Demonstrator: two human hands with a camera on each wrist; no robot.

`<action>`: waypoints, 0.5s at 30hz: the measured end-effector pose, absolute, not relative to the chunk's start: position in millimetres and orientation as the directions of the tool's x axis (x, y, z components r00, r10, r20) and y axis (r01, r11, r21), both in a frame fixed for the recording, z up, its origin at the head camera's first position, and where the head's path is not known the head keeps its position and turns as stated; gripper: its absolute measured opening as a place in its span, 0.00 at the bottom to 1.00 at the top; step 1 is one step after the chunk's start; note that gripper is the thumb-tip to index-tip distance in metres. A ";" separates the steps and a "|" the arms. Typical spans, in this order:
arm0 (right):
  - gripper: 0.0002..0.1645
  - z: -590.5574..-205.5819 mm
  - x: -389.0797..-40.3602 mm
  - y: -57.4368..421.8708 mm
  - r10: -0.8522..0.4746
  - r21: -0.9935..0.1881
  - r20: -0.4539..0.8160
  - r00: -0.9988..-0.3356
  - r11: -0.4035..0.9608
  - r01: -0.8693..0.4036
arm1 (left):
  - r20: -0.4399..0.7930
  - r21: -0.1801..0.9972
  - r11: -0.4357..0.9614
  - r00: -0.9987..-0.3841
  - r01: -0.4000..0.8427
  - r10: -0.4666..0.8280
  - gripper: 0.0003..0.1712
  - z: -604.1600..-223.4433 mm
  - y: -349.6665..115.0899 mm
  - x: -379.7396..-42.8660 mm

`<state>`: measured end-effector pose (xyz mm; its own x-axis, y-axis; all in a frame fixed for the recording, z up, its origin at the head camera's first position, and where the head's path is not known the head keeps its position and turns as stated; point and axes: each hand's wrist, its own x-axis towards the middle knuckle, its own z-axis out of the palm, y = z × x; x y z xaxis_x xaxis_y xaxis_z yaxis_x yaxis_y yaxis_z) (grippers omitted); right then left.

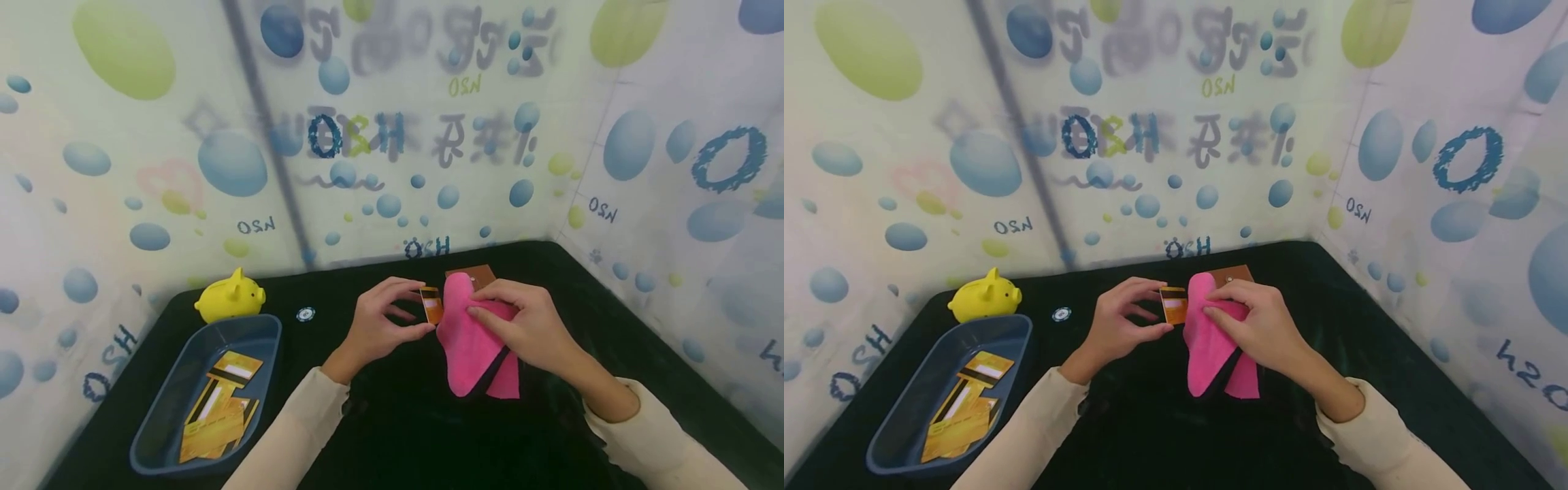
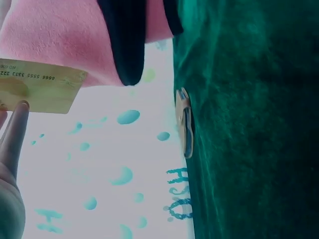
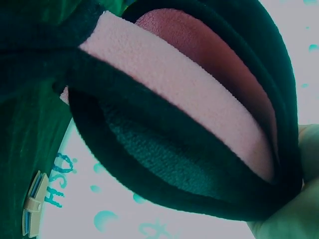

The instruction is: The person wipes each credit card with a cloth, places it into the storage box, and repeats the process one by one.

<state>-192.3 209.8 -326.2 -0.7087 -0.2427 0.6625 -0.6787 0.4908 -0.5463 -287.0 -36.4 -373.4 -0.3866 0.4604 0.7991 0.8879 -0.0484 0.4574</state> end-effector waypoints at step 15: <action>0.20 -322.2 -191.0 193.1 -0.321 -0.443 0.741 -0.590 0.427 -0.788 | 0.840 0.322 -0.132 -0.219 0.937 0.496 0.31 -359.7 -31.9 -267.0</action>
